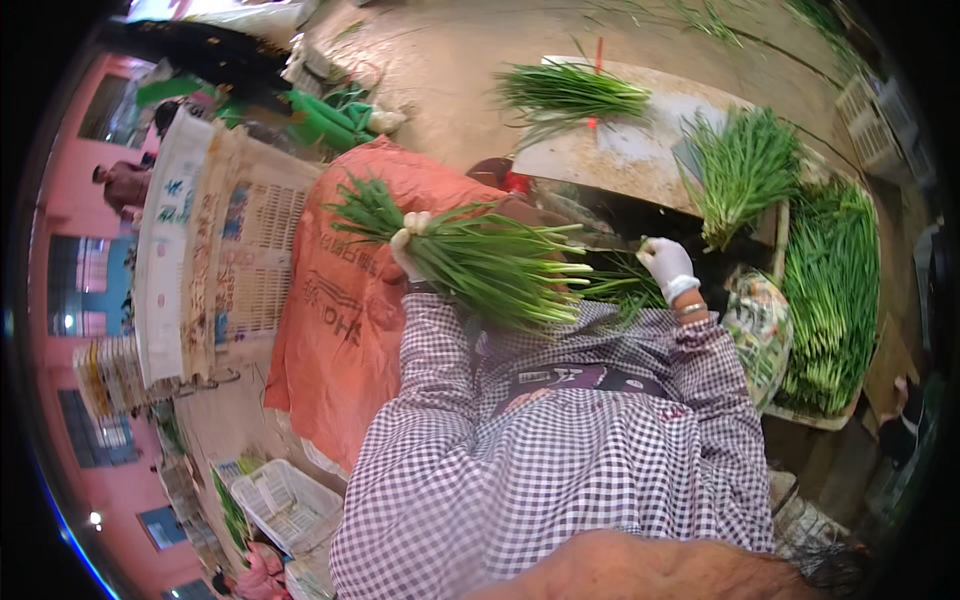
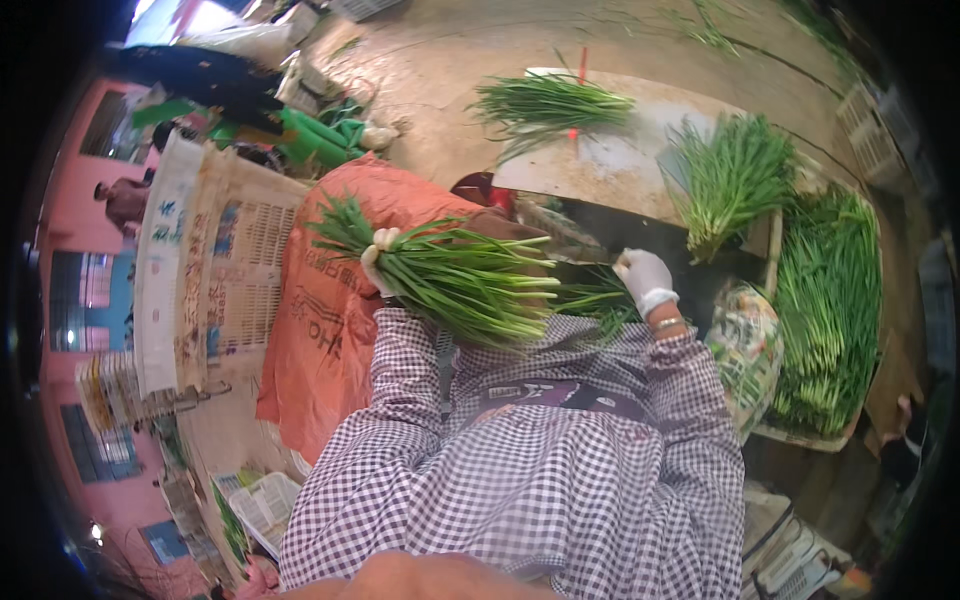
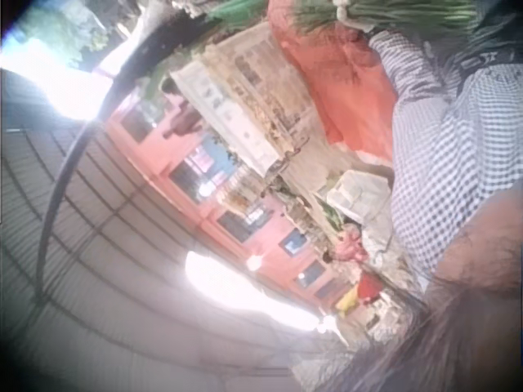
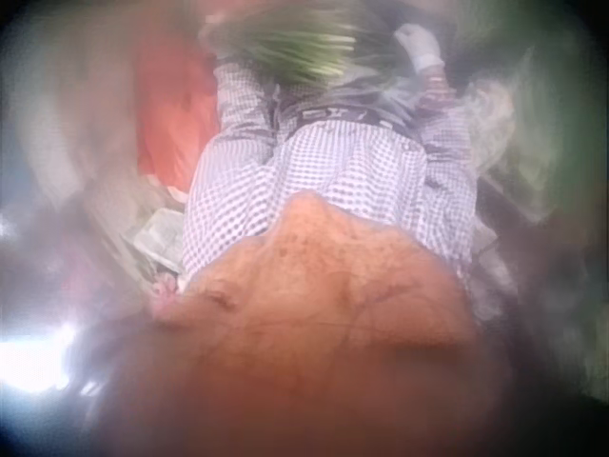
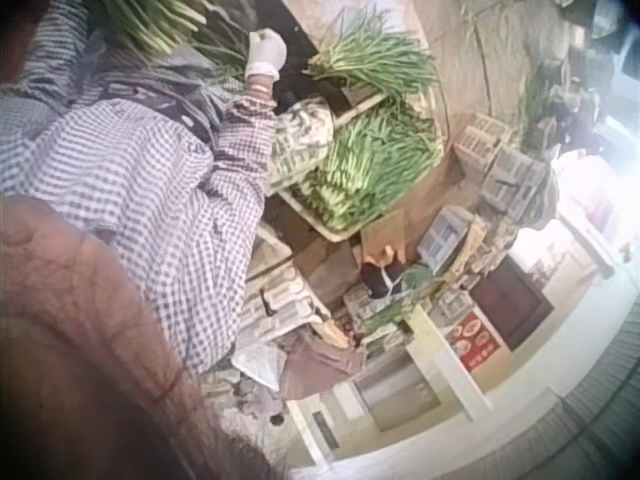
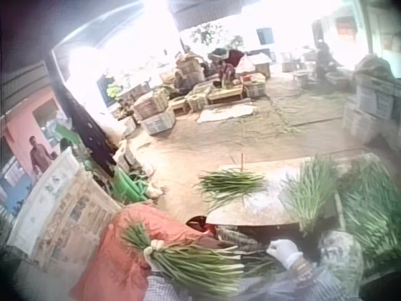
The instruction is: The person gathers bunches of green onions, trims the root ends and leafy tops using a knife, and secures the bundles with red ties before placing them into a crate.
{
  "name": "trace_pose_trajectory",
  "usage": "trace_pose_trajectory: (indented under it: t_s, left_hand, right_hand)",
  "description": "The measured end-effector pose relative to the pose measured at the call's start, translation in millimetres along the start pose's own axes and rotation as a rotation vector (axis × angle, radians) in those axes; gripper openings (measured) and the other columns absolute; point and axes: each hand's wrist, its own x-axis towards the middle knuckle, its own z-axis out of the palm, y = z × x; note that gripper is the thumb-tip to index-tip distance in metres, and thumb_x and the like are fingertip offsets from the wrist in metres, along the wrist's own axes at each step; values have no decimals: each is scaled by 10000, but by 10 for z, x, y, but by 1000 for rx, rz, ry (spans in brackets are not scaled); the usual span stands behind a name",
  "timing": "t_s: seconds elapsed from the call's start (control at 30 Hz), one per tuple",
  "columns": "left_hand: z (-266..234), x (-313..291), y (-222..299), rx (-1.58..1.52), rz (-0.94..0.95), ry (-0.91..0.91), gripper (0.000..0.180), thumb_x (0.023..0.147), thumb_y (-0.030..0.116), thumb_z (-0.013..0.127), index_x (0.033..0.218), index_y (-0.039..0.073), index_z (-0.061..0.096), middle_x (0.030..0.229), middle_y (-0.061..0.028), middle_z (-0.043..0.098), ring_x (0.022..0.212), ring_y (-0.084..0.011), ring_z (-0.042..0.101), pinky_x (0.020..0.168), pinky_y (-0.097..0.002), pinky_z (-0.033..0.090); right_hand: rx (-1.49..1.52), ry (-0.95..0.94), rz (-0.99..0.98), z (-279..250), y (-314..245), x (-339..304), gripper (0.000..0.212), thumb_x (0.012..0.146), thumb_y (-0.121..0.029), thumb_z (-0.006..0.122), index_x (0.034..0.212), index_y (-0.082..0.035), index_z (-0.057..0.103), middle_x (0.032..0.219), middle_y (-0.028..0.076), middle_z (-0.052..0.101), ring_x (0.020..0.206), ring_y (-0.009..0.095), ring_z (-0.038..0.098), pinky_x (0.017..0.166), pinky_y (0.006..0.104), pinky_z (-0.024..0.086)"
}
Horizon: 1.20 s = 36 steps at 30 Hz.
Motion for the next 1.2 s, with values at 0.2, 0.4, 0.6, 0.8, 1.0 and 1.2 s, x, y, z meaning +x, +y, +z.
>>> trace_pose_trajectory:
  t_s: [0.2, 0.4, 0.6, 0.8, 1.0, 1.2]
  left_hand:
    - [55, 65, -63, -6, -24, -24, 153, 848, 180, 559, 839, 118, 420, 828, 10, 415, 756, -141, 469, 772, -378, 466]
    - [33, 52, -33, -5, -29, -65, 152, 864, 180, 552, 855, 102, 421, 842, 4, 413, 756, -147, 479, 770, -391, 474]
    - [19, 72, -36, -4, -30, -87, 156, 867, 175, 547, 848, 97, 413, 830, 1, 398, 733, -151, 467, 764, -403, 481]
    - [5, 77, -50, -16, -23, -100, 159, 867, 176, 548, 845, 98, 412, 828, 0, 397, 730, -143, 466, 742, -386, 487]
    - [49, 31, -77, 14, -41, -67, 140, 859, 176, 554, 877, 96, 440, 882, -6, 438, 767, -151, 506, 750, -385, 502]
    - [-3, -37, -94, 5, -20, -15, 131, 854, 161, 563, 893, 98, 456, 902, -11, 453, 803, -172, 532, 775, -415, 513]
  right_hand:
    - [314, 31, -34, -220, -336, 93, 260, 837, -298, 669, 893, -46, 698, 840, 162, 672, 804, 331, 641, 709, 396, 490]
    - [529, 22, -191, -270, -901, 19, 174, 809, -137, 733, 905, 4, 696, 820, 114, 678, 736, 182, 632, 685, 295, 495]
    - [611, -33, -199, -96, -1157, 10, 183, 799, -105, 732, 953, -8, 710, 915, 126, 698, 835, 213, 670, 750, 311, 522]
    - [511, 4, -244, 129, -1252, 44, 286, 735, -174, 785, 960, -12, 711, 943, 138, 690, 869, 263, 661, 779, 332, 515]
    - [740, -13, 4, 343, -1312, 53, 248, 694, -159, 782, 878, -14, 702, 840, 144, 682, 765, 250, 664, 741, 330, 516]
    - [418, 10, 73, 341, -1274, 86, 232, 660, -235, 723, 793, -54, 664, 833, 155, 660, 812, 323, 643, 750, 390, 506]
